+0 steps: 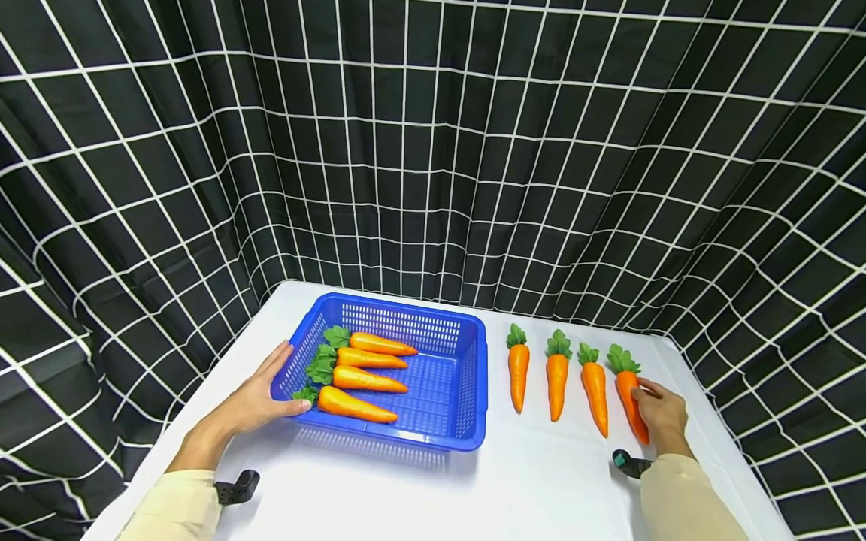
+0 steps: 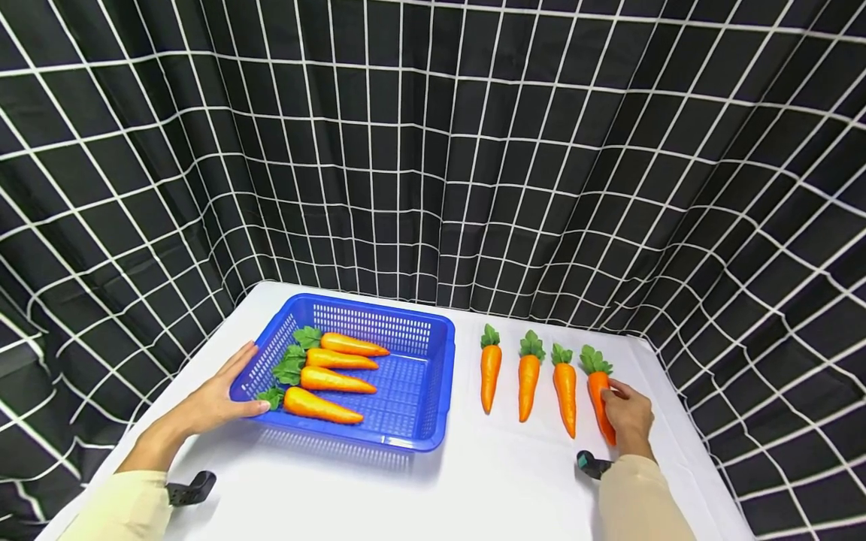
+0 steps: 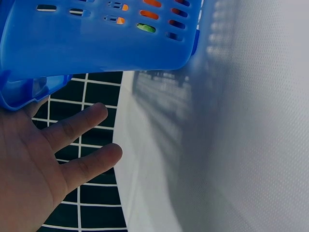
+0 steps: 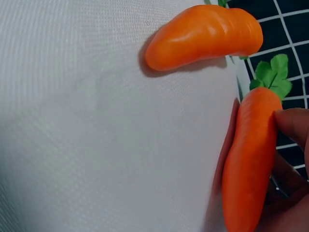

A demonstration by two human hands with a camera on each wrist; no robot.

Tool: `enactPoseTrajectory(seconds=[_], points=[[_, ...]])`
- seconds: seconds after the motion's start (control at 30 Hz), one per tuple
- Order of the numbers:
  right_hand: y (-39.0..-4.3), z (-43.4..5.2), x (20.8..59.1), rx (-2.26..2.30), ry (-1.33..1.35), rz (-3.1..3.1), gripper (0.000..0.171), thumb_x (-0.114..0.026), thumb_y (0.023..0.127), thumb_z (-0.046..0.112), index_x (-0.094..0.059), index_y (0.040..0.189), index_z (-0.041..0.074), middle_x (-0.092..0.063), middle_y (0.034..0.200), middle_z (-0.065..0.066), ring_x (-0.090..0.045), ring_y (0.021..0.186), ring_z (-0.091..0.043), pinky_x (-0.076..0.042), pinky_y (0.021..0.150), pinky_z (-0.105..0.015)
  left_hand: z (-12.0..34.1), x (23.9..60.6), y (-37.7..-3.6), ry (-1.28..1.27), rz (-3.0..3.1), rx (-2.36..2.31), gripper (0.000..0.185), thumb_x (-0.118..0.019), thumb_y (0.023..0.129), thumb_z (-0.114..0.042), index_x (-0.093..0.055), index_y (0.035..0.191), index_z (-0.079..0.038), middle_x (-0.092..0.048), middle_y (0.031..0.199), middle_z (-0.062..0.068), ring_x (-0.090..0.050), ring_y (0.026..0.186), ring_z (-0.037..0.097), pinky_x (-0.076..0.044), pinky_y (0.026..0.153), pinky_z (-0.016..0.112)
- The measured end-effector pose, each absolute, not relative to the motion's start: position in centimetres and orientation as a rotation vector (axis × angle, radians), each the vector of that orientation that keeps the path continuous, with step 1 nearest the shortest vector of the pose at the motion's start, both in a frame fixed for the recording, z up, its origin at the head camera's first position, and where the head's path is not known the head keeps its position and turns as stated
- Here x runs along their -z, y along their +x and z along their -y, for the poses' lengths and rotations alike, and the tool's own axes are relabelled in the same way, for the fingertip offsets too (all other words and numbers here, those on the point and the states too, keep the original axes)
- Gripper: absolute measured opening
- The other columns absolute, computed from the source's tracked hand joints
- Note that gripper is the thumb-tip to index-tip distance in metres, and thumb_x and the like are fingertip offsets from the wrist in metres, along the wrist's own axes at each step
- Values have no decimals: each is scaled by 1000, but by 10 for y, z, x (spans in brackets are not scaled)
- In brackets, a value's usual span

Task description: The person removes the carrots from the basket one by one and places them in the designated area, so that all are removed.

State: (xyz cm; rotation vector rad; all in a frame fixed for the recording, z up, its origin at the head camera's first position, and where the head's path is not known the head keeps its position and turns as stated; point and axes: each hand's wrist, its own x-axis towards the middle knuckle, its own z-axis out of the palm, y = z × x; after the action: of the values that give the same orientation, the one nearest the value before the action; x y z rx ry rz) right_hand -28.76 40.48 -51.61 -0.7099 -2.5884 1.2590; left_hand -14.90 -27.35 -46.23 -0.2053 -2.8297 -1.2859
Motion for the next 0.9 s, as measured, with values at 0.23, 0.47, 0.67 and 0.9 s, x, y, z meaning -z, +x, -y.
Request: enactPoseTrajectory(seconds=[0.23, 0.47, 0.67, 0.9], points=[[-284, -407, 513, -1299, -722, 2559, 46, -58, 92, 26, -57, 133, 6, -57, 127, -21, -44, 124, -37, -37, 97, -45, 273, 463, -149, -212, 2825, 1290, 106, -81, 77, -34, -15, 154, -2, -4, 159, 18, -7, 141, 46, -12, 105, 68], [-281, -411, 512, -1313, -687, 2580, 48, -59, 93, 28, -56, 134, 4, -56, 129, -21, -46, 121, -35, -41, 81, -30, 273, 464, -149, -211, 2825, 1289, 106, -80, 77, -35, -15, 154, -2, -4, 159, 18, -8, 140, 46, -12, 105, 68], [-284, -413, 514, -1322, -652, 2624, 50, -61, 93, 26, -53, 136, 2, -50, 133, -23, -40, 127, -41, -34, 102, -49, 273, 463, -149, -194, 2839, 1286, 106, -79, 78, -35, -14, 154, -2, -3, 159, 18, -7, 141, 46, -11, 105, 68], [-282, -413, 515, -1333, -711, 2590, 49, -61, 92, 29, -54, 135, 5, -49, 137, -21, -37, 130, -41, -28, 105, -50, 273, 462, -149, -205, 2829, 1296, 105, -80, 77, -35, -15, 153, -1, -4, 159, 18, -8, 140, 46, -11, 105, 68]])
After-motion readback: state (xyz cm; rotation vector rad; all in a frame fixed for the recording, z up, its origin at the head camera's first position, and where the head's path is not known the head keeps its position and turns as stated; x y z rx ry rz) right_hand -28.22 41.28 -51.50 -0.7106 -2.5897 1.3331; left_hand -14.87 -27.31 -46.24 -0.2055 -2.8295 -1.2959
